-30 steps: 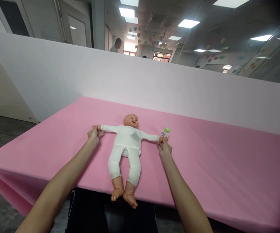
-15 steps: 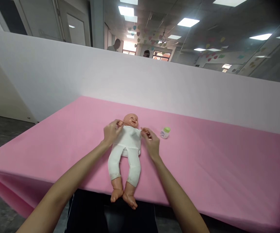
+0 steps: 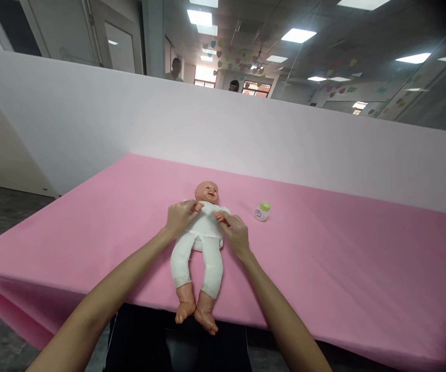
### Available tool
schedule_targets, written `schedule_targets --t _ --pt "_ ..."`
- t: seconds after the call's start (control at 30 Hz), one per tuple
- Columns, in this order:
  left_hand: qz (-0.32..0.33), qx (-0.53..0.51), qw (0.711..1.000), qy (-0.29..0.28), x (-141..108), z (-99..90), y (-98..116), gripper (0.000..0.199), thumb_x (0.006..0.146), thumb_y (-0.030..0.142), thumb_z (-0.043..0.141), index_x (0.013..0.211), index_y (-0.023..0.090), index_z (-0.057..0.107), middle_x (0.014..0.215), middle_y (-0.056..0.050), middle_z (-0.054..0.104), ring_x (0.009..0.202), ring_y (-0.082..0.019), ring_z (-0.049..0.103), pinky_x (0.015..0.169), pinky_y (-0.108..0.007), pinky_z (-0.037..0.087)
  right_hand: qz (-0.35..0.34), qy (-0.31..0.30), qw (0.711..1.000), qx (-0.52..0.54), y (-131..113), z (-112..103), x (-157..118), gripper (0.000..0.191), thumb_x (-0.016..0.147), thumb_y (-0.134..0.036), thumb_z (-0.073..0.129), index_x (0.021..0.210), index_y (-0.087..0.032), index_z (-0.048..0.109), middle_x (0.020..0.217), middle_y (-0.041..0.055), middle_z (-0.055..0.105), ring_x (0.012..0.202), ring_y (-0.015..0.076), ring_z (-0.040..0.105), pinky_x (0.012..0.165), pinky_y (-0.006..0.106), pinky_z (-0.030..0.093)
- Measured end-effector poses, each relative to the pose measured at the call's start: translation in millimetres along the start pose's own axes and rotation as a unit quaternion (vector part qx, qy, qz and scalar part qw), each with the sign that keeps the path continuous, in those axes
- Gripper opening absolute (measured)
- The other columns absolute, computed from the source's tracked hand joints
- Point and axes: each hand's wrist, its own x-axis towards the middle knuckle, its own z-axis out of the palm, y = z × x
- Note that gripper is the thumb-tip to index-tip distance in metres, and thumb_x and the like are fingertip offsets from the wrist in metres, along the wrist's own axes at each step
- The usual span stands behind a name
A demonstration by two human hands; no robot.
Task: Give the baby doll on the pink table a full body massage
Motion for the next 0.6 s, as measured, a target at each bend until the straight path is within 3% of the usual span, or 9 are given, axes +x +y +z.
schedule_targets --t 0.07,0.13,0.2,0.3,0.37,0.4,0.47,0.53,0.6 --pt "-0.079 -0.127 0.986 0.073 1.6 -10.5 -11.6 0.019 0.093 0.04 0.068 0.104 0.027 0.075 0.1 -0.004 0.078 0.09 -0.021 0.072 0.075 -0.03 0.049 0.132 0.096 0.98 0.114 13.7 -9.8 5.0 0.033 0.097 -0.048 0.066 0.115 -0.023 0.077 0.109 0.0057 0.078 0.088 0.0209 0.067 0.076 0.032 0.054" --pt "-0.177 -0.264 0.936 0.149 3.7 -19.8 -28.8 0.023 0.089 0.041 0.072 0.104 0.024 0.074 0.102 -0.005 0.077 0.094 -0.022 0.072 0.076 -0.03 0.054 0.249 0.189 0.927 0.209 33.3 -18.9 8.1 0.043 0.089 -0.054 0.073 0.114 -0.019 0.078 0.111 0.0065 0.076 0.086 0.0196 0.067 0.069 0.03 0.055" --pt "-0.29 -0.369 0.859 0.204 5.3 -25.9 -49.2 0.023 0.087 0.04 0.074 0.097 0.019 0.072 0.098 -0.007 0.075 0.092 -0.022 0.072 0.072 -0.03 0.058 0.349 0.26 0.857 0.276 56.1 -25.9 7.6 0.047 0.081 -0.055 0.079 0.108 -0.016 0.077 0.1 0.0056 0.075 0.077 0.0165 0.065 0.064 0.027 0.055" --pt "-0.455 -0.462 0.722 0.239 5.1 -27.8 -77.2 0.016 0.092 0.03 0.071 0.084 0.018 0.067 0.09 -0.006 0.072 0.083 -0.017 0.072 0.072 -0.028 0.061 0.473 0.32 0.749 0.336 86.3 -30.6 1.6 0.038 0.077 -0.049 0.085 0.091 -0.016 0.072 0.08 0.0024 0.07 0.065 0.0138 0.061 0.059 0.026 0.055" --pt "-0.522 -0.494 0.653 0.238 3.9 -25.5 -89.6 0.016 0.095 0.022 0.067 0.08 0.018 0.064 0.086 -0.005 0.07 0.078 -0.013 0.071 0.073 -0.027 0.062 0.508 0.329 0.713 0.355 98.7 -30.7 -2.6 0.032 0.08 -0.044 0.084 0.086 -0.018 0.067 0.078 0.0022 0.068 0.064 0.0143 0.062 0.059 0.027 0.056" --pt "-0.537 -0.499 0.639 0.232 3.6 -24.1 -93.4 0.017 0.096 0.02 0.065 0.079 0.018 0.063 0.085 -0.004 0.069 0.076 -0.013 0.07 0.073 -0.026 0.062 0.512 0.328 0.706 0.363 102.2 -30.3 -3.9 0.029 0.082 -0.043 0.083 0.085 -0.019 0.065 0.078 0.0025 0.068 0.065 0.0145 0.063 0.06 0.027 0.057" --pt "-0.537 -0.493 0.646 0.224 4.5 -21.6 -96.1 0.019 0.098 0.021 0.063 0.079 0.019 0.062 0.084 -0.003 0.068 0.075 -0.012 0.07 0.074 -0.026 0.062 0.515 0.328 0.698 0.374 104.4 -29.5 -3.9 0.026 0.084 -0.04 0.081 0.084 -0.02 0.064 0.08 0.0027 0.068 0.065 0.014 0.063 0.06 0.026 0.057" --pt "-0.521 -0.473 0.672 0.231 7.6 -20.5 -92.9 0.019 0.097 0.025 0.065 0.079 0.019 0.061 0.083 -0.003 0.067 0.076 -0.013 0.07 0.075 -0.027 0.062 0.512 0.332 0.703 0.366 100.6 -29.5 -0.3 0.027 0.083 -0.041 0.081 0.084 -0.019 0.064 0.079 0.0027 0.067 0.063 0.0134 0.061 0.058 0.025 0.056" --pt "-0.479 -0.454 0.71 0.246 12.1 -20.6 -83.9 0.02 0.094 0.03 0.069 0.079 0.018 0.062 0.083 -0.003 0.067 0.078 -0.014 0.069 0.076 -0.029 0.061 0.481 0.335 0.736 0.34 90.8 -30.1 5.9 0.034 0.08 -0.048 0.081 0.088 -0.018 0.068 0.081 0.0033 0.067 0.062 0.0131 0.059 0.056 0.026 0.054"
